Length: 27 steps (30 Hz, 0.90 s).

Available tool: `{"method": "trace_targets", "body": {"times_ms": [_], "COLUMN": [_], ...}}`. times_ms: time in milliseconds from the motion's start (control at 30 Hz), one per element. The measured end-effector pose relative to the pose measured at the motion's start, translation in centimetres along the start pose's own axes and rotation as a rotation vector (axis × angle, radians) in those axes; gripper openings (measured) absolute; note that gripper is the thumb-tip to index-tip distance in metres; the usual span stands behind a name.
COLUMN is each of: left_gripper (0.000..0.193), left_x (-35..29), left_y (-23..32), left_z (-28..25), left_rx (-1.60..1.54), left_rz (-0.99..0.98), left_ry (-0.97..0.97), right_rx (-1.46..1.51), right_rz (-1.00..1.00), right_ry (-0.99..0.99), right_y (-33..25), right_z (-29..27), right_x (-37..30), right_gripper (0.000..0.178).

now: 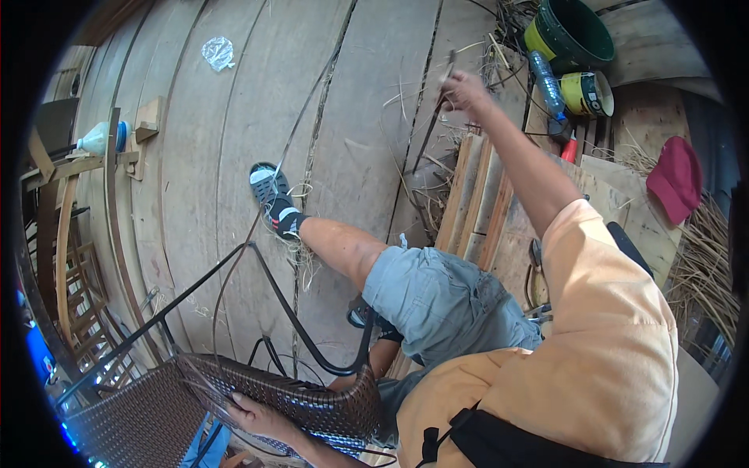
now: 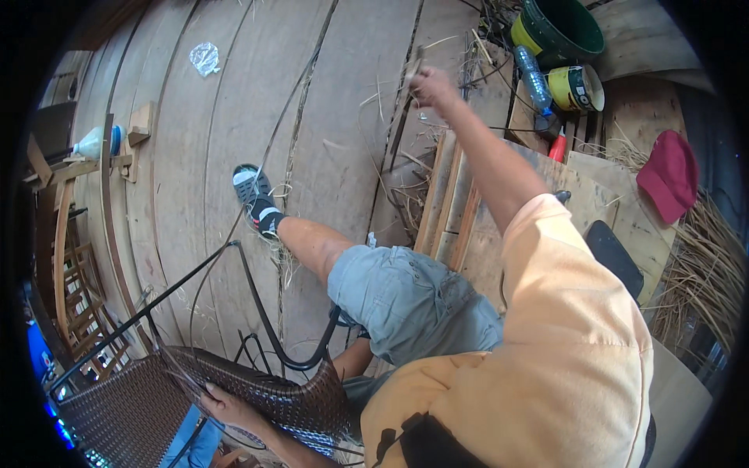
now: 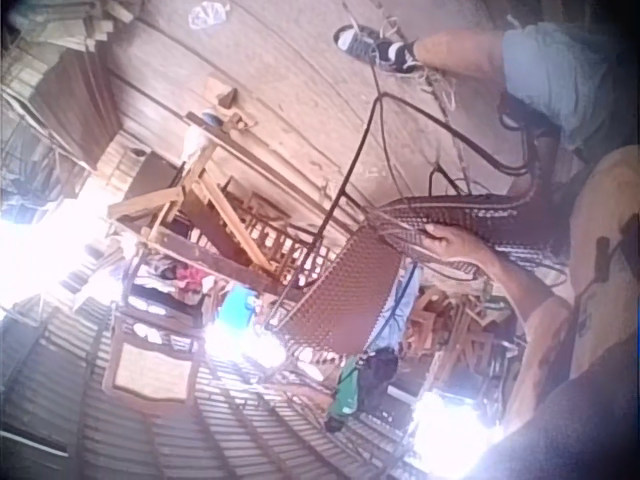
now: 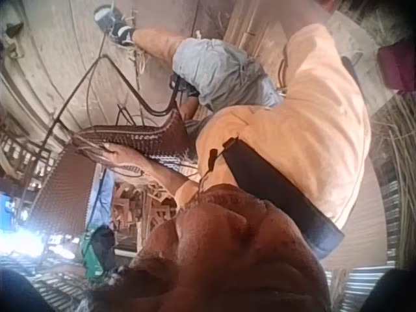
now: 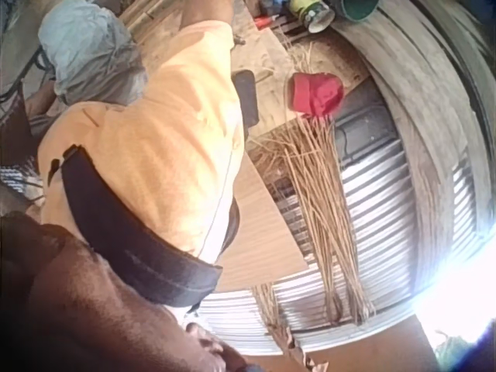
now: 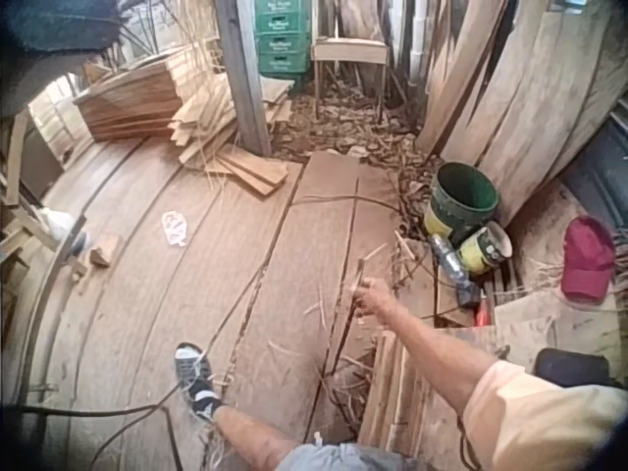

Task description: The recorder is finishing the weaving of a synthetic wicker chair by hand.

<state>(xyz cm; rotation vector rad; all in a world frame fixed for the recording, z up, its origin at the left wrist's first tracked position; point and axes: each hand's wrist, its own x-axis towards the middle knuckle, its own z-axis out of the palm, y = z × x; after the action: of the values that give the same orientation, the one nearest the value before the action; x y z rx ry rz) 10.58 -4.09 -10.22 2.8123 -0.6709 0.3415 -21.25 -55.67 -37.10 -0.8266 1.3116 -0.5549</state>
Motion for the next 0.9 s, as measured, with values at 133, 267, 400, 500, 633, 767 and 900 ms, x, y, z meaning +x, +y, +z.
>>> {"method": "trace_targets", "body": {"times_ms": [133,267,400,500,633,767,900], "left_gripper": [0.038,0.037,0.036,0.032,0.028,0.026,0.021], "left_x": [-0.2,-0.3,-0.1,-0.3,-0.7,-1.9,-5.9], "left_y": [0.9,1.1,0.9,1.9,2.4,5.3,9.8], "left_z": [0.4,-0.9,-1.0,-0.2,-1.7,-3.5,-10.7], "left_rx": [0.004,0.002,-0.023,-0.084,-0.178,-0.493,-0.577], "left_rz": [-0.029,-0.080,-0.049,-0.072,-0.129,-0.155,0.041], "left_ry": [-0.041,-0.073,-0.053,-0.048,-0.075,-0.168,-0.413], "right_rx": [-0.020,-0.434,-0.965,-0.628,-0.454,-0.345,-0.242], "right_rz": [-0.084,-0.112,-0.181,-0.312,-0.027,-0.108,-0.016], "right_ry": [0.208,0.652,0.616,-0.122,-0.691,-0.987,-1.423], "right_y": [-2.8,-2.7,-2.0,2.4,0.3,-4.6,-5.2], "right_z": [-7.6,-14.9,-13.7,-5.3,15.7,20.2,20.3], "right_x": [0.7,1.6,2.2,0.7,-15.1,-27.8,-38.9], "right_gripper": [0.011,0.035,0.053,0.036,0.030,0.040,0.059]}}
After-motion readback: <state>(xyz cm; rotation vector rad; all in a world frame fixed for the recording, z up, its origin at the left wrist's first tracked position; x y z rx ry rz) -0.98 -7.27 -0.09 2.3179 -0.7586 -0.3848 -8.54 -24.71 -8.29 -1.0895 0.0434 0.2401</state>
